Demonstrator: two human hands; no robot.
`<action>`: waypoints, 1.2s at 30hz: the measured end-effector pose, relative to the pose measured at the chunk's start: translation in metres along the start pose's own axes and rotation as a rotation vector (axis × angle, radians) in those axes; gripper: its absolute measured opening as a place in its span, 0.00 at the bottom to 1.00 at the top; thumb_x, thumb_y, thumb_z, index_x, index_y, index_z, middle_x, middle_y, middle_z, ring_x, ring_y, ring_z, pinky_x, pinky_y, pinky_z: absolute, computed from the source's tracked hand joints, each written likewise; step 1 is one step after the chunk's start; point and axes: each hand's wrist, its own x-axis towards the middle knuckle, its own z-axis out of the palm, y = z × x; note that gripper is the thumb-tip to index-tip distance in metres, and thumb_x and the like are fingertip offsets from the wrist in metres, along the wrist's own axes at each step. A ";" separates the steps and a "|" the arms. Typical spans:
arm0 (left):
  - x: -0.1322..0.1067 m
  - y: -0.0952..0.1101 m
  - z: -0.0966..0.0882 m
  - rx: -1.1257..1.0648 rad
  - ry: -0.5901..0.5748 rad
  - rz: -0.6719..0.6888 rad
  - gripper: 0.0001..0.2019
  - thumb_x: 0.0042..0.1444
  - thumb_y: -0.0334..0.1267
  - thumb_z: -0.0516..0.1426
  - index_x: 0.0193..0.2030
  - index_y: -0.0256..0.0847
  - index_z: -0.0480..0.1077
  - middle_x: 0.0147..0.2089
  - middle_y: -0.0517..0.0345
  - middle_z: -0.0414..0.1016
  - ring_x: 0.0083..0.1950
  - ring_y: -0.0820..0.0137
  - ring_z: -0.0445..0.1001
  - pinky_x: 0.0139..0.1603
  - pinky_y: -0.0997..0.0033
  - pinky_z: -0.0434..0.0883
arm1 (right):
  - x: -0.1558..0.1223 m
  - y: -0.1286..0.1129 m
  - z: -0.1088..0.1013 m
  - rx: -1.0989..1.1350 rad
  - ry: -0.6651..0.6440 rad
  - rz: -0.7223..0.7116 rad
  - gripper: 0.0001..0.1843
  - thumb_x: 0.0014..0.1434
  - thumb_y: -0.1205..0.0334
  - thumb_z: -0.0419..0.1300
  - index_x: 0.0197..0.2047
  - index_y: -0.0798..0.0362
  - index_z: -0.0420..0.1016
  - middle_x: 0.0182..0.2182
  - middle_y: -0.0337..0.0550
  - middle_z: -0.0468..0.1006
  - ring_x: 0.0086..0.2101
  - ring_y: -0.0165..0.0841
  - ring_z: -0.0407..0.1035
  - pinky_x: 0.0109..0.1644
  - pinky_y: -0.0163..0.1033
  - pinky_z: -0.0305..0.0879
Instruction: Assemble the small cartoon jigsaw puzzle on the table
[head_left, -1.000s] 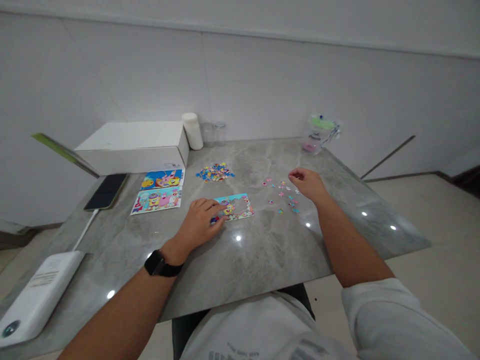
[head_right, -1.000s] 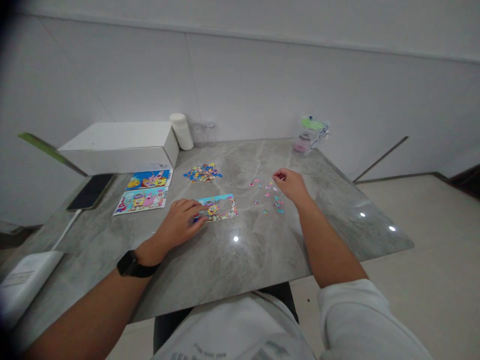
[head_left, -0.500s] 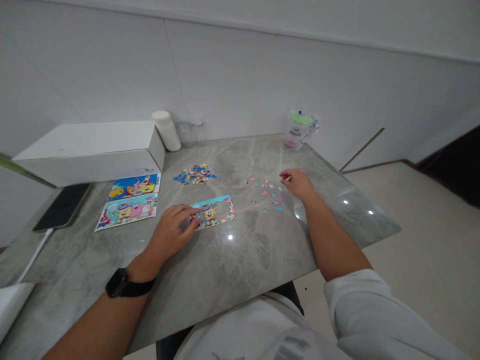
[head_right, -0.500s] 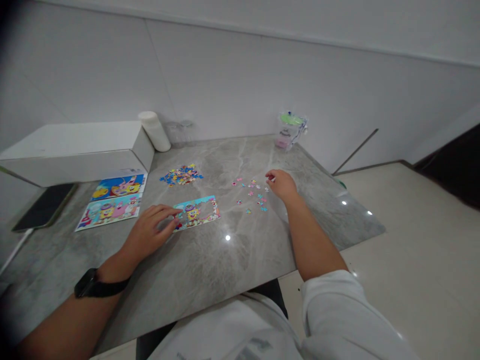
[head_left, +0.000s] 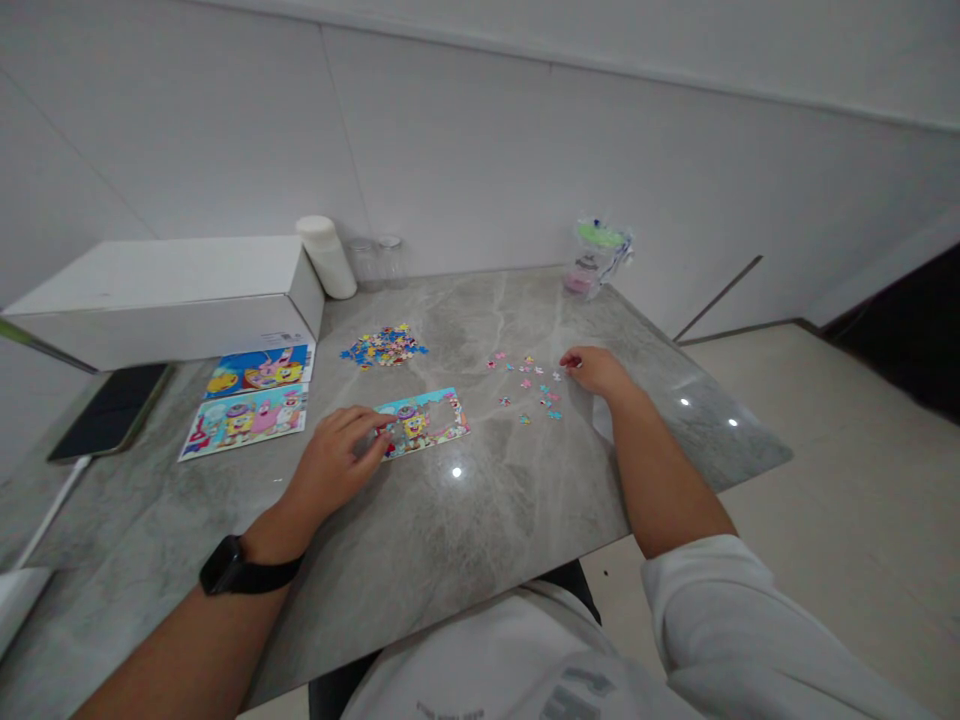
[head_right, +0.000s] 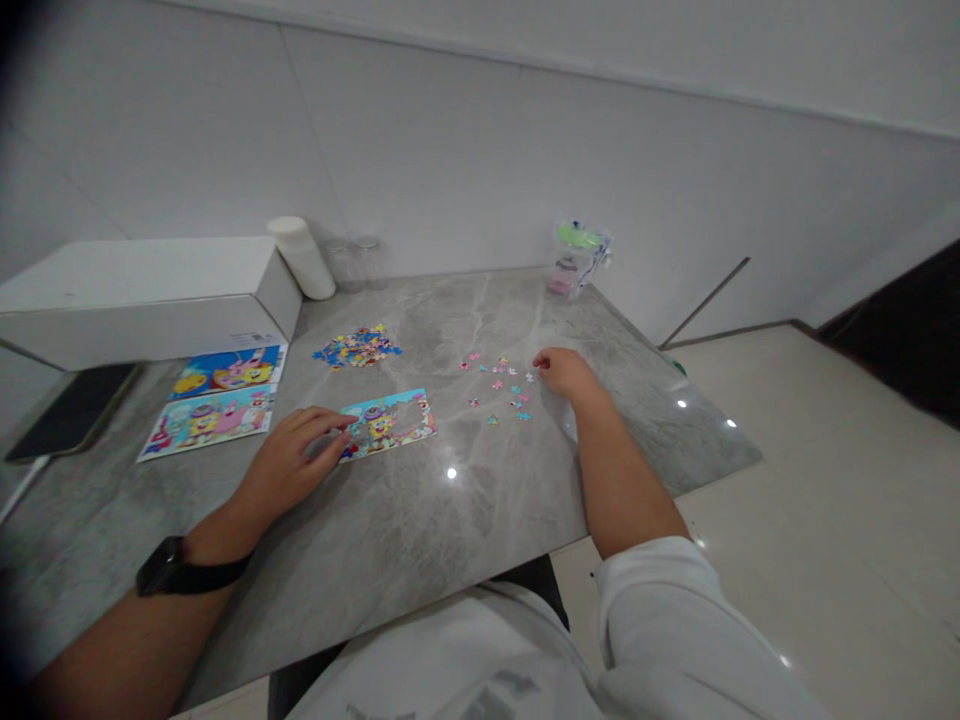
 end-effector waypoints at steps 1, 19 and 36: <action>0.000 0.000 0.000 0.000 0.000 0.001 0.16 0.71 0.46 0.54 0.53 0.43 0.79 0.49 0.50 0.81 0.52 0.58 0.78 0.55 0.55 0.72 | 0.000 -0.001 0.000 0.002 -0.010 -0.005 0.15 0.63 0.70 0.63 0.51 0.50 0.85 0.48 0.48 0.86 0.46 0.37 0.78 0.51 0.38 0.69; 0.001 0.000 0.000 -0.006 0.008 0.012 0.14 0.71 0.45 0.54 0.53 0.44 0.79 0.49 0.50 0.81 0.53 0.58 0.78 0.56 0.55 0.73 | 0.001 -0.030 0.018 0.051 0.033 -0.260 0.09 0.60 0.64 0.67 0.44 0.48 0.87 0.42 0.46 0.85 0.40 0.37 0.76 0.50 0.41 0.69; 0.001 0.001 0.000 -0.018 -0.001 0.005 0.15 0.72 0.45 0.54 0.53 0.44 0.79 0.49 0.51 0.81 0.52 0.59 0.78 0.55 0.56 0.73 | -0.016 -0.068 0.022 0.167 -0.022 -0.566 0.11 0.63 0.65 0.65 0.48 0.48 0.85 0.42 0.45 0.82 0.40 0.35 0.74 0.50 0.39 0.68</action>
